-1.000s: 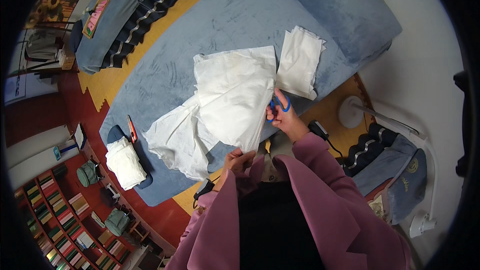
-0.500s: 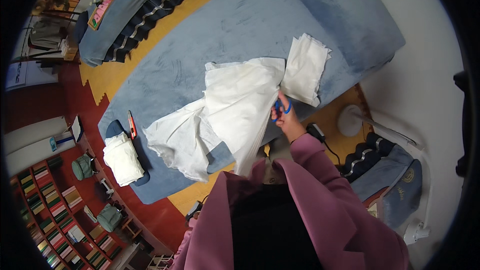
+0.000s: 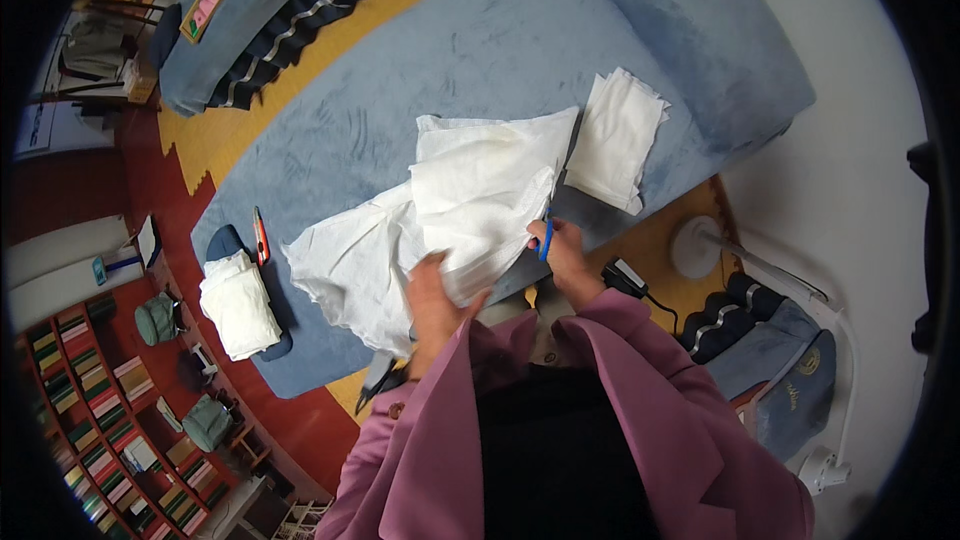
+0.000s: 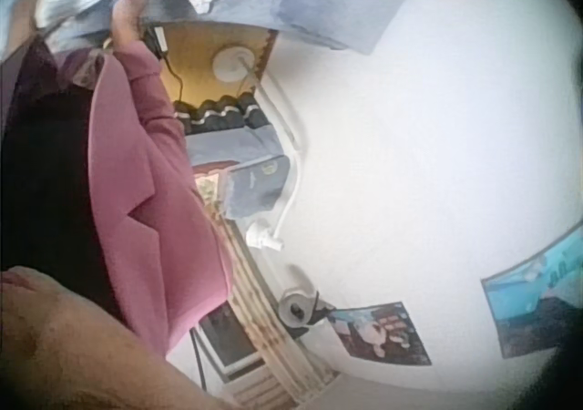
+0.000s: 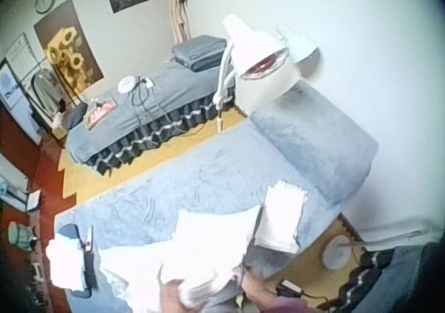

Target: The person cuts a white fabric into smaller pieces using blue-handled scissors on a blue-covered table. The person folds and aligns the fabric between cuts and stacks the cut pieces on the table.

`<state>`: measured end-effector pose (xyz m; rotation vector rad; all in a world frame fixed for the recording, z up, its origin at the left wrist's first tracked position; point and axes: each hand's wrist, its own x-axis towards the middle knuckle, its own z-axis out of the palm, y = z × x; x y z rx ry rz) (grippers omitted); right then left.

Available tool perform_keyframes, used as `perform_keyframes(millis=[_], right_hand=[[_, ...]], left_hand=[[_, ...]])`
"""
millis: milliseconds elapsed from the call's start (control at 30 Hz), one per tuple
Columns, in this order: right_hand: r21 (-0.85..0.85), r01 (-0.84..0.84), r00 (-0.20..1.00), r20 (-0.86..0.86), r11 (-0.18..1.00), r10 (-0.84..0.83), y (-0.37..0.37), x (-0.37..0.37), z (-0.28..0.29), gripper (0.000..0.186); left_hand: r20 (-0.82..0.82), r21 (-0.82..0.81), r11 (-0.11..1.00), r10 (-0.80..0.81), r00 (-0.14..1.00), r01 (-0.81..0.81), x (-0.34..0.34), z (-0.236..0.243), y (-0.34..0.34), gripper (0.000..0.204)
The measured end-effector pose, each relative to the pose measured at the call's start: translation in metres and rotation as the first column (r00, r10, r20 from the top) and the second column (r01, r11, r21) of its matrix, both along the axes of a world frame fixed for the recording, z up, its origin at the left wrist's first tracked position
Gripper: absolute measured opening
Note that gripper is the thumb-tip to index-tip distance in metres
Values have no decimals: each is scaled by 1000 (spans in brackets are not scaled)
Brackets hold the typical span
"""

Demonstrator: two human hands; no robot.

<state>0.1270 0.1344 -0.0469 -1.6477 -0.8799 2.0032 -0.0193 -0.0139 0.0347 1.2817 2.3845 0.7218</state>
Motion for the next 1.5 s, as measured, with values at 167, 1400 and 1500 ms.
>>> perform_keyframes(millis=[167, 1400, 1500], right_hand=[[-104, -71, 997, -14, 992, 70, 2, -3, 39, 16], [-650, -65, 991, -132, 757, -28, 37, 41, 11, 54], [-464, 67, 965, -193, 884, -175, 41, 46, -8, 50]], left_hand=[[-52, 80, 939, -331, 942, 334, 40, -35, 73, 63], [-225, -88, 811, -582, 781, 579, 51, 2, 20, 55], [-201, -27, 792, -602, 773, 610, 53, 17, 7, 37]])
